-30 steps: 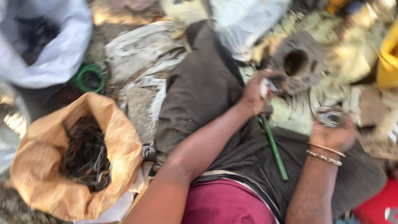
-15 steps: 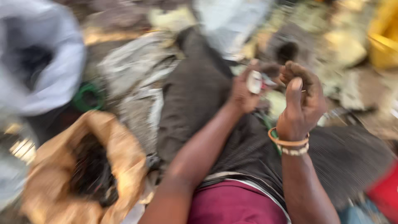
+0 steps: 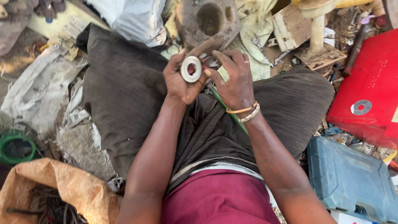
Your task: The person sits on the ground and uses a hammer to strike a blue electrical component placed on a metal block, breaking it apart. They then pick up a red and white circular component, hammer it, and separate its parts. The person continues to hammer and separate small components, collecting the pieces in their hand.
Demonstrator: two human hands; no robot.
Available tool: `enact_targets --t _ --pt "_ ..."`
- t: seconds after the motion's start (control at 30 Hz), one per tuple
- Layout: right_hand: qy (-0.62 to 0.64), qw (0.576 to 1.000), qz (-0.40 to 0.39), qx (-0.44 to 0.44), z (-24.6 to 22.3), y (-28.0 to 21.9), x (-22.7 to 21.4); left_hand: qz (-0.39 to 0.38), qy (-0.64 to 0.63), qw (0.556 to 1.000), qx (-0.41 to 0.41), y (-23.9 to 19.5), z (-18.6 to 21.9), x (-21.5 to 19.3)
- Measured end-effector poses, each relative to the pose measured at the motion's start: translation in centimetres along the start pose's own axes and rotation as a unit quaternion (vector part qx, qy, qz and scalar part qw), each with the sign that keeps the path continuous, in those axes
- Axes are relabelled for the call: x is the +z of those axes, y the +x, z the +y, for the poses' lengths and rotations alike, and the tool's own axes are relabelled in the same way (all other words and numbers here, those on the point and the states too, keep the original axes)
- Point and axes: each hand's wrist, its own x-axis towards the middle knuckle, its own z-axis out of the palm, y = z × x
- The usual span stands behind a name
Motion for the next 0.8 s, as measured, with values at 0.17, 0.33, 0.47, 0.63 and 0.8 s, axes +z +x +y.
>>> enact_targets --t 0.17,0.33,0.47,0.63,0.8 --pt "0.041 0.998 -0.030 0.041 0.0 0.2 0.0 0.181 0.211 0.960 0.015 0.1 -0.2 -0.2" --pt "-0.045 0.993 -0.001 -0.112 0.0 -0.6 0.2 0.157 0.152 0.976 0.008 0.1 -0.3 -0.8" --pt "-0.027 0.985 -0.094 -0.141 -0.1 0.3 1.0 0.202 0.112 0.973 0.025 -0.6 -0.3 -2.3" --pt "0.042 0.987 -0.057 -0.148 -1.0 1.2 -0.3 0.240 0.092 0.966 0.042 -0.1 0.0 -1.9" --pt "0.356 0.931 -0.079 0.014 -1.0 0.5 -1.5 0.266 0.146 0.952 0.035 0.5 -0.5 0.1"
